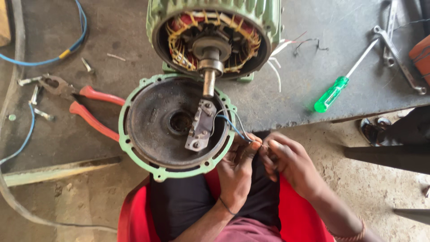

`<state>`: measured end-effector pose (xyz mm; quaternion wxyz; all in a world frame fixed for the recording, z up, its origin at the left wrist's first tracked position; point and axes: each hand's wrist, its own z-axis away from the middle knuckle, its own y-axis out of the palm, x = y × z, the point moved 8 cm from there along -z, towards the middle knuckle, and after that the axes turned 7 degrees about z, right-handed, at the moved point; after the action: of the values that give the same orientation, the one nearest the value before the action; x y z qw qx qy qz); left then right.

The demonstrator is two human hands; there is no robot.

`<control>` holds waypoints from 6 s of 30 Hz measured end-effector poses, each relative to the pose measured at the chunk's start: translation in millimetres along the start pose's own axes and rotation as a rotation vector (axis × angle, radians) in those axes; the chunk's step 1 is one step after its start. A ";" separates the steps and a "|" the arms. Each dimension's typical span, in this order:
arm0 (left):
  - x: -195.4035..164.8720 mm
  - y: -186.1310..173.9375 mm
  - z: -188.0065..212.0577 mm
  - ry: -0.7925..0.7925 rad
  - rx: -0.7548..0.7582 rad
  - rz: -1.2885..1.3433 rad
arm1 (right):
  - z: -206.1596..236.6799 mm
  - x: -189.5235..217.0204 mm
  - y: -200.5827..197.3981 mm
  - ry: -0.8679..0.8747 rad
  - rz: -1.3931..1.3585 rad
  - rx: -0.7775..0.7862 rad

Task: The person aligns and joins the motor end bell to the main housing, then uses a hammer to tap the casing into place. They insert and tighten bolts with a wrench to secure the assembly.

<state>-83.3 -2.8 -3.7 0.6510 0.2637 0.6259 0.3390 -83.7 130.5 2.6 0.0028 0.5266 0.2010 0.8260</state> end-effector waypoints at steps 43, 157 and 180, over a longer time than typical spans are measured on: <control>5.5 0.3 -4.9 0.069 -0.065 -0.048 | 14.6 53.7 12.8 -0.708 1.142 -0.214; -140.0 -32.3 6.6 1.065 -0.345 -1.185 | -107.4 104.2 30.5 -0.530 -0.095 -0.402; -121.0 7.3 -9.4 1.020 -0.360 -1.174 | -139.2 106.5 -35.5 -0.233 -0.223 -0.216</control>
<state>-91.9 -92.4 78.2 0.3893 -0.4056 0.8189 0.1156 -259.8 140.4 32.6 0.1741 0.5898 0.1667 0.7707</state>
